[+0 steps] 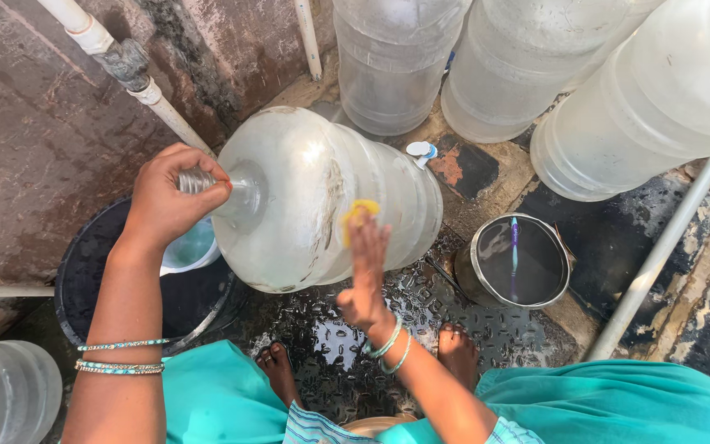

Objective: The person scrubs the inside of a large water dispenser bottle using a toothbrush, then scrubs the exterior with a yellow sponge. The person rotates the bottle to clean different sides.

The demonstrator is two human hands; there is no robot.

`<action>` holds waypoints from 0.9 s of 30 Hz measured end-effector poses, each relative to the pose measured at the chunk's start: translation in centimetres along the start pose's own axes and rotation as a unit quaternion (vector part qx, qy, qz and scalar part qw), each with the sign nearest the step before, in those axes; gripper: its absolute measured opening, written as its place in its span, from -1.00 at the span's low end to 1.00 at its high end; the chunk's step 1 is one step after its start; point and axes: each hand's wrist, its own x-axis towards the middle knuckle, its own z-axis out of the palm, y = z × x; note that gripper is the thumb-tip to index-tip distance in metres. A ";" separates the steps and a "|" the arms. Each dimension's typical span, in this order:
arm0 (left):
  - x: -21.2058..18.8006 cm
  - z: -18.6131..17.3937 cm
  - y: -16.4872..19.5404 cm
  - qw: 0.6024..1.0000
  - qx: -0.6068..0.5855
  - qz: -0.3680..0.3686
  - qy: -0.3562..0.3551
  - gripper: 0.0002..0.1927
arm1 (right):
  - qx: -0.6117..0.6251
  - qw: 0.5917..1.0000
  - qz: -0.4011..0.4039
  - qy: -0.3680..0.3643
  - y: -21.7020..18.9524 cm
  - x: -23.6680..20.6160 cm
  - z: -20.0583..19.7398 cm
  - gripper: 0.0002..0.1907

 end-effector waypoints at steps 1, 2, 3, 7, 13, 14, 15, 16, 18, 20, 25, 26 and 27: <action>0.0 0.1 0.1 1.000 0.002 0.004 0.011 -0.85 | 0.000 1.000 -0.024 -0.011 -0.8 -0.5 0.4 -0.07; 0.0 0.2 0.2 1.000 0.001 0.006 0.006 -0.84 | 0.001 0.999 -0.047 -0.022 -1.1 -1.0 0.7 -0.07; 0.1 0.2 0.3 1.000 0.000 0.009 0.002 -0.84 | -0.037 0.998 -0.042 0.002 -0.6 -1.4 0.9 -0.08; 0.5 -0.1 0.1 0.999 0.000 0.049 -0.018 -0.84 | -0.177 0.978 0.100 0.041 5.5 -2.8 1.2 -0.19; 0.1 -0.7 0.0 0.999 -0.022 0.020 -0.029 -0.86 | 0.242 0.872 0.419 0.071 13.6 -2.7 -4.0 0.04; 0.0 -0.7 0.0 1.000 -0.016 0.007 -0.025 -0.85 | 0.381 0.806 0.447 0.071 14.3 -2.1 -4.6 0.11; -0.1 -0.6 0.1 1.000 -0.012 -0.004 -0.019 -0.84 | 0.408 0.751 0.515 0.073 14.7 -1.8 -5.0 0.14; 0.1 -0.4 0.1 1.000 -0.007 -0.011 -0.011 -0.84 | 0.431 0.691 0.575 0.075 14.9 -1.3 -5.2 0.17; 0.5 0.1 0.3 0.999 0.021 -0.022 0.024 -0.83 | 0.453 0.632 0.624 0.077 15.2 -0.5 -5.6 0.23; 0.5 0.4 0.2 0.997 0.036 -0.039 0.054 -0.82 | 0.452 0.639 0.618 0.076 15.4 -0.1 -5.8 0.26; 1.0 0.5 -0.6 0.980 0.072 -0.165 0.085 -0.79 | 0.452 0.669 0.579 0.116 16.1 -0.4 -6.8 0.23; 1.0 0.5 -0.8 0.979 0.071 -0.173 0.085 -0.79 | 0.445 0.682 0.569 0.118 16.0 -0.3 -6.9 0.22; 0.9 0.3 -1.1 0.977 0.070 -0.179 0.086 -0.80 | 0.374 0.742 0.542 0.126 15.7 -0.4 -6.7 0.16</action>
